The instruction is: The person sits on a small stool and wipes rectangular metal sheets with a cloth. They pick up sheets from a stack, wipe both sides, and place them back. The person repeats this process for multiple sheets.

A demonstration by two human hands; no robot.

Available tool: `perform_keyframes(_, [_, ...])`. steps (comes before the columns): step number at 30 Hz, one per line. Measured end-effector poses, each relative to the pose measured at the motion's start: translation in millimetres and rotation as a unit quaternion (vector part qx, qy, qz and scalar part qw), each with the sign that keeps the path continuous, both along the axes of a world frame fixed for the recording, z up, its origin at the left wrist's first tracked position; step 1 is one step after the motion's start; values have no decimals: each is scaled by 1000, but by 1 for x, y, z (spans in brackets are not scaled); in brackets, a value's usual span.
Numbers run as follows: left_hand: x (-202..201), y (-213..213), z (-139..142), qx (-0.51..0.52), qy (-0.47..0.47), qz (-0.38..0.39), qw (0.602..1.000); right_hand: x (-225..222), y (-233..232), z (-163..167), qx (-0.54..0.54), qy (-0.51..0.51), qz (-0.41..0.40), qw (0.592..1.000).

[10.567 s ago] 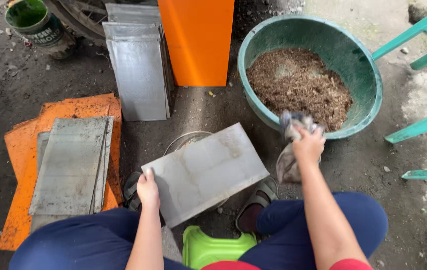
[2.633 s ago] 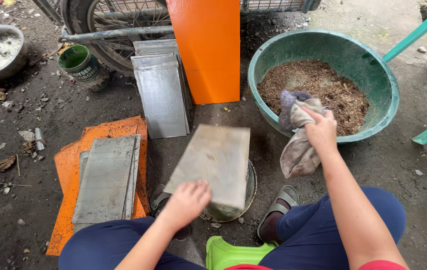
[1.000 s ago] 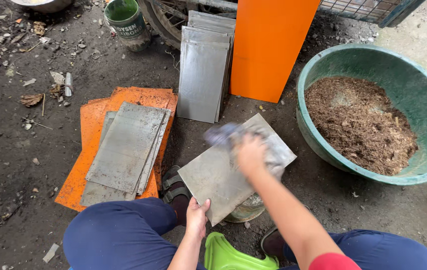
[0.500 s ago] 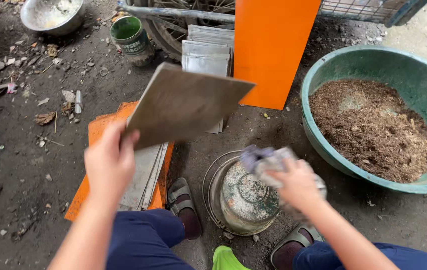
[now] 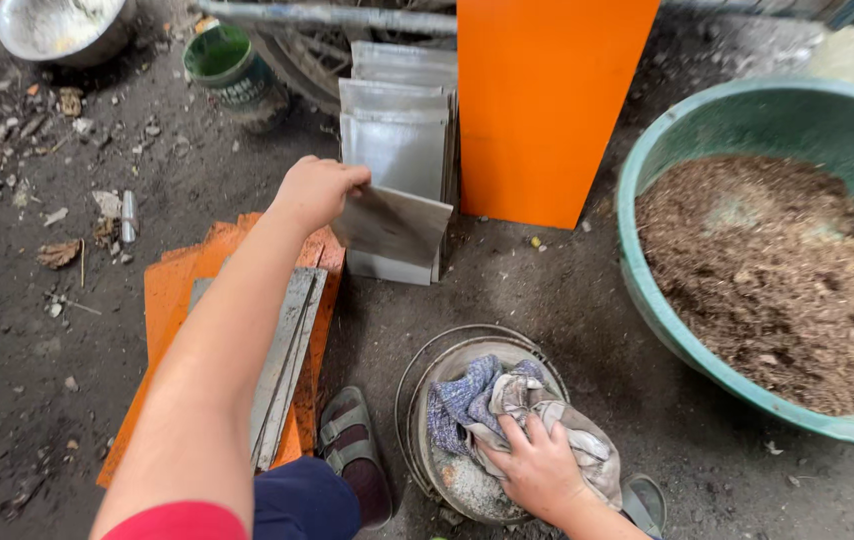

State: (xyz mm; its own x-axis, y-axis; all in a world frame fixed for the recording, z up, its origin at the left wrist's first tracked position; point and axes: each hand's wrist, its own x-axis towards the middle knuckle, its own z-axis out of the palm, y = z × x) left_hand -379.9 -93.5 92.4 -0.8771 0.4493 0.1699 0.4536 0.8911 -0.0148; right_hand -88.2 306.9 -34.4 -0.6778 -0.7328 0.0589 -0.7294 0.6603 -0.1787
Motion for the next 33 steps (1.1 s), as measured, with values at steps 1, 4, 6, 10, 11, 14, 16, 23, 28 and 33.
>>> perform_keyframes(1, [-8,-3,-14,3,-5,7,1000,2,0,-2,-17,23,-1,1000])
perform_keyframes(4, [-33,-7,-43,1,-23,8,1000,6,2,-13,-48,82,-1,995])
perform_keyframes(6, [-47,-9,-55,-7,-53,40,998,9,6,-23,-52,71,6,996])
perform_keyframes(10, [-69,-16,-74,28,-3,55,998,16,11,-44,-38,111,1,993])
perform_keyframes(11, [-74,-18,-77,32,-1,62,998,17,11,-48,-36,114,-8,993])
perform_keyframes(14, [-84,-20,-84,46,-1,86,995,22,11,-60,-36,141,-26,989])
perform_keyframes(16, [-87,-18,-86,59,-13,110,992,23,11,-63,-41,156,-26,987])
perform_keyframes(23, [-44,-11,-53,-216,-37,-25,975,12,9,-44,-28,79,-6,996])
perform_keyframes(28, [41,-63,-10,-214,69,1,974,1,2,-18,-39,84,-16,996])
perform_keyframes(33, [193,-154,-16,-11,128,196,972,-5,-6,-3,-12,62,-50,997])
